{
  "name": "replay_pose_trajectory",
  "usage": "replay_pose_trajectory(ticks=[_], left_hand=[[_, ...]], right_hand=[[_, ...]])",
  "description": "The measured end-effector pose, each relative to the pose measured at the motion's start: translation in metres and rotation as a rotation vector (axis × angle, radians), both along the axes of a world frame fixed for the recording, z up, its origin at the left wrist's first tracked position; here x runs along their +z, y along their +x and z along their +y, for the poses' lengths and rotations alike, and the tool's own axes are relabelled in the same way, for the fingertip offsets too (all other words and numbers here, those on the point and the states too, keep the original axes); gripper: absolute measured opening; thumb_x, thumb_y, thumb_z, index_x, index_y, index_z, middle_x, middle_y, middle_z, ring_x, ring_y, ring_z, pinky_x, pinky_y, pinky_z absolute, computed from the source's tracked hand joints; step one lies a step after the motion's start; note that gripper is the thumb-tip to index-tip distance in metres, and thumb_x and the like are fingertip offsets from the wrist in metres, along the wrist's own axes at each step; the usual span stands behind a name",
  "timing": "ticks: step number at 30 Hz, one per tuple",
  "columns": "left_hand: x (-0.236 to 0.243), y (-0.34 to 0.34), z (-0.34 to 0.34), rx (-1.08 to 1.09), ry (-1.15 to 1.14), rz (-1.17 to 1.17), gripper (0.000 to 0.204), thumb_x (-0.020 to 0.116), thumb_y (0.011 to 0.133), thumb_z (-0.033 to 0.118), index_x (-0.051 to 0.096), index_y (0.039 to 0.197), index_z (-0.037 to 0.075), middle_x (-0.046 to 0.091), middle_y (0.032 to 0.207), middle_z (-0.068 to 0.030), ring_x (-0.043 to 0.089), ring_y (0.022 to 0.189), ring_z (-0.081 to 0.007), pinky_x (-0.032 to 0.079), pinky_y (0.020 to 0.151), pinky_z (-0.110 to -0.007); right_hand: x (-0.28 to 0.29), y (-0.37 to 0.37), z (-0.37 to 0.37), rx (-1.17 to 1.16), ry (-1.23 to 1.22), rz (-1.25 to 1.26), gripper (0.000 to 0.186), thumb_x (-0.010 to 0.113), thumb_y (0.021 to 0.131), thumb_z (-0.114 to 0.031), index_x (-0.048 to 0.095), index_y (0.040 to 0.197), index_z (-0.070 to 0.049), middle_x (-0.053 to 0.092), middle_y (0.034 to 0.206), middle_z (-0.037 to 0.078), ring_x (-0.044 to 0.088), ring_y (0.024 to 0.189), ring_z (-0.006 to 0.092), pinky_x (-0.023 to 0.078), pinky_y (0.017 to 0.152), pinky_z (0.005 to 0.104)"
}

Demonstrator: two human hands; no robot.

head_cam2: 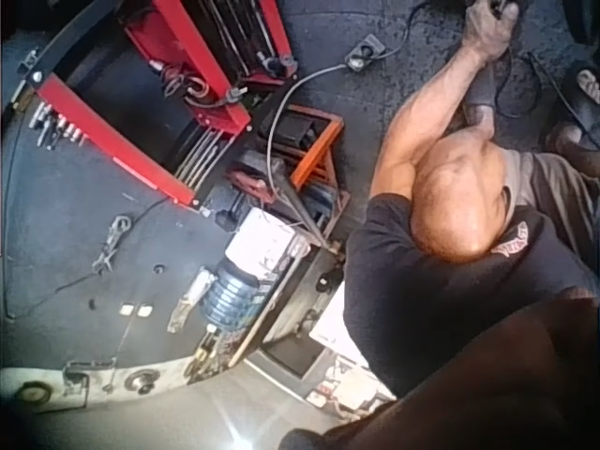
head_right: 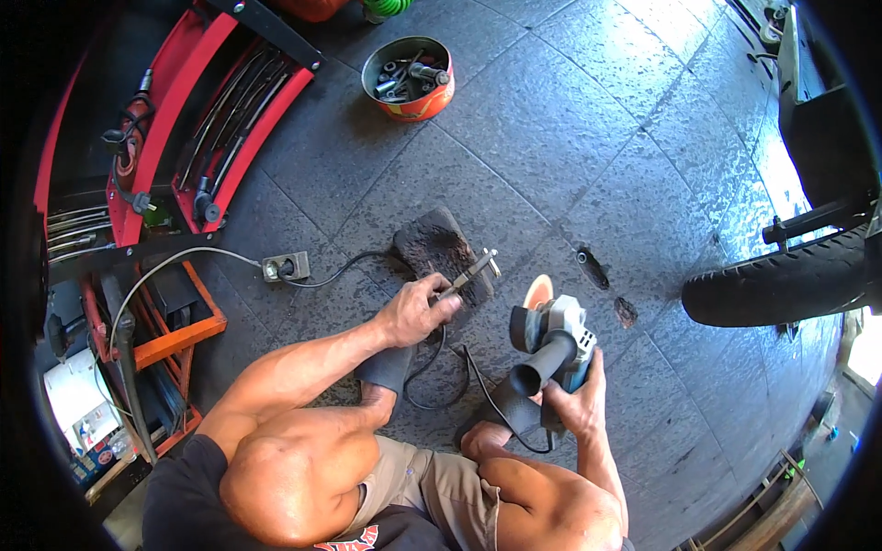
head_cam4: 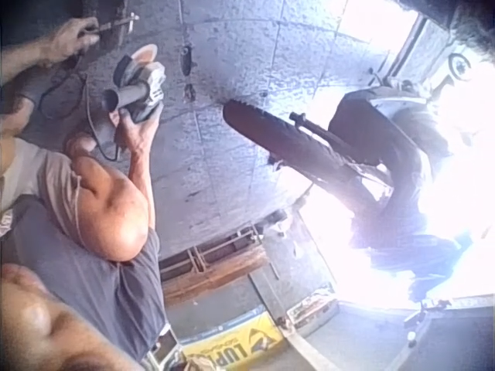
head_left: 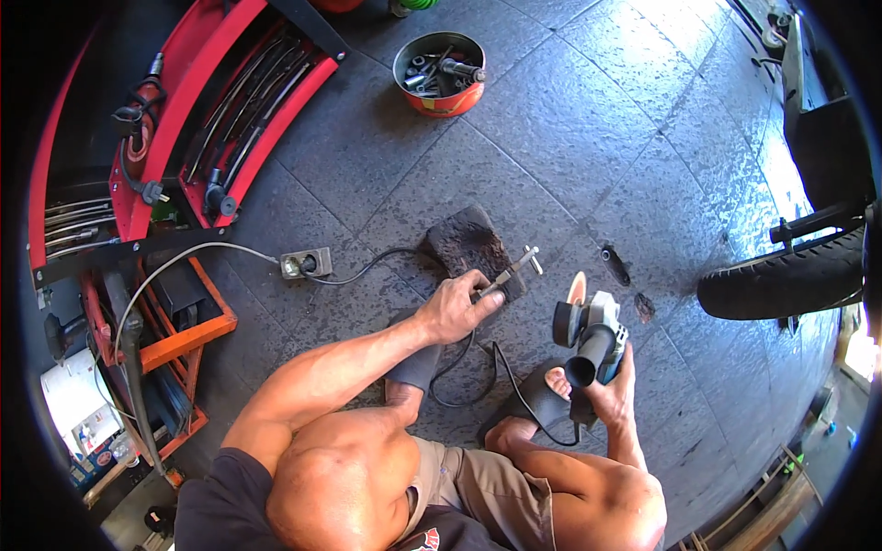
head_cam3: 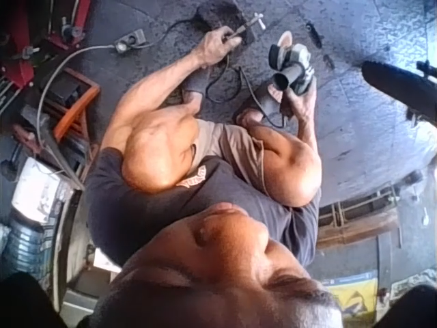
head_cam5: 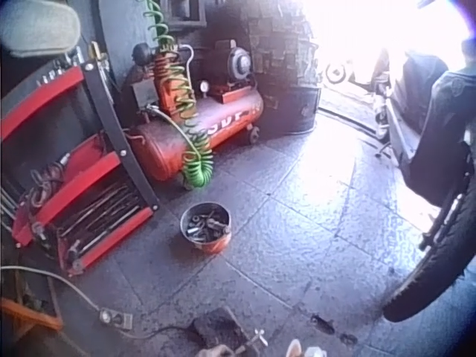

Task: The recorder uses an angle grinder to modify a small metal part and then installs or adjusts parts on a motorcycle using manual tools.

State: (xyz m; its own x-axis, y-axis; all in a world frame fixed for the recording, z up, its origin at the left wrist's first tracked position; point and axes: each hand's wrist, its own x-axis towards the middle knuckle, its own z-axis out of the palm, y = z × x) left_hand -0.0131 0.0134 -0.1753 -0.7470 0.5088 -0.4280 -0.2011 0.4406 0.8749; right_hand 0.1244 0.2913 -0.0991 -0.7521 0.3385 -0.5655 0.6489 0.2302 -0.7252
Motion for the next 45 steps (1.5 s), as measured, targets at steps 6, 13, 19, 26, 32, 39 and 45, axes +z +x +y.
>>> replay_pose_trajectory(ticks=[6,13,19,26,32,39,45], left_hand=[[0.026,-0.021,-0.003,-0.083,-0.102,-0.063,0.049,0.049,0.098,0.047,0.058,0.103,-0.001,0.063,0.077,-0.0135,0.062,0.073,-0.0224,0.05,0.069,-0.038],[0.073,-0.032,0.015,-0.1,-0.156,-0.111,0.051,0.045,0.099,0.044,0.06,0.104,-0.004,0.066,0.088,-0.0292,0.063,0.091,-0.0483,0.048,0.077,-0.054],[0.086,-0.037,0.021,-0.116,-0.245,-0.125,0.049,0.044,0.099,0.043,0.057,0.104,-0.005,0.065,0.085,-0.0331,0.063,0.091,-0.0511,0.049,0.081,-0.056],[0.091,-0.038,0.029,-0.094,-0.238,-0.048,0.05,0.046,0.098,0.041,0.057,0.102,-0.007,0.064,0.084,-0.0348,0.063,0.09,-0.0516,0.05,0.08,-0.056],[0.095,-0.039,0.028,-0.125,-0.285,-0.041,0.049,0.047,0.097,0.039,0.057,0.103,-0.008,0.066,0.085,-0.0345,0.065,0.087,-0.051,0.052,0.08,-0.056],[0.1,-0.04,0.029,-0.132,-0.245,-0.039,0.047,0.048,0.098,0.036,0.057,0.1,-0.009,0.065,0.076,-0.0317,0.066,0.082,-0.0503,0.052,0.076,-0.055],[0.101,-0.036,0.029,-0.128,-0.232,-0.036,0.047,0.047,0.099,0.037,0.057,0.101,-0.009,0.065,0.079,-0.0325,0.065,0.082,-0.0517,0.052,0.076,-0.056]], right_hand=[[0.0,-0.008,-0.018,0.012,-0.152,0.001,0.079,0.087,0.061,-0.025,0.047,0.125,-0.001,0.061,0.112,0.011,0.058,0.102,0.0196,0.047,0.093,0.0359],[-0.012,-0.005,-0.019,-0.059,-0.328,0.065,0.083,0.091,0.062,-0.027,0.048,0.129,-0.004,0.06,0.114,0.008,0.058,0.101,0.0172,0.049,0.089,0.0341],[-0.019,0.002,-0.018,-0.128,-0.517,0.028,0.075,0.086,0.068,-0.022,0.047,0.129,0.0,0.06,0.109,0.01,0.063,0.094,0.0214,0.055,0.083,0.0373],[-0.025,0.004,-0.022,-0.111,-0.624,0.018,0.057,0.076,0.074,-0.021,0.053,0.12,0.004,0.065,0.098,0.012,0.066,0.084,0.0226,0.057,0.079,0.0376],[-0.015,-0.003,-0.038,-0.152,-0.551,0.08,0.052,0.074,0.077,-0.019,0.053,0.119,0.004,0.065,0.095,0.012,0.066,0.084,0.0227,0.057,0.078,0.0381],[-0.017,0.002,-0.038,-0.123,-0.489,0.079,0.065,0.078,0.075,-0.026,0.048,0.126,0.002,0.063,0.105,0.013,0.064,0.092,0.0239,0.053,0.083,0.0371],[-0.015,0.002,-0.044,-0.165,-0.456,0.099,0.059,0.075,0.078,-0.02,0.047,0.125,0.002,0.061,0.103,0.014,0.065,0.09,0.0246,0.056,0.082,0.0398]])
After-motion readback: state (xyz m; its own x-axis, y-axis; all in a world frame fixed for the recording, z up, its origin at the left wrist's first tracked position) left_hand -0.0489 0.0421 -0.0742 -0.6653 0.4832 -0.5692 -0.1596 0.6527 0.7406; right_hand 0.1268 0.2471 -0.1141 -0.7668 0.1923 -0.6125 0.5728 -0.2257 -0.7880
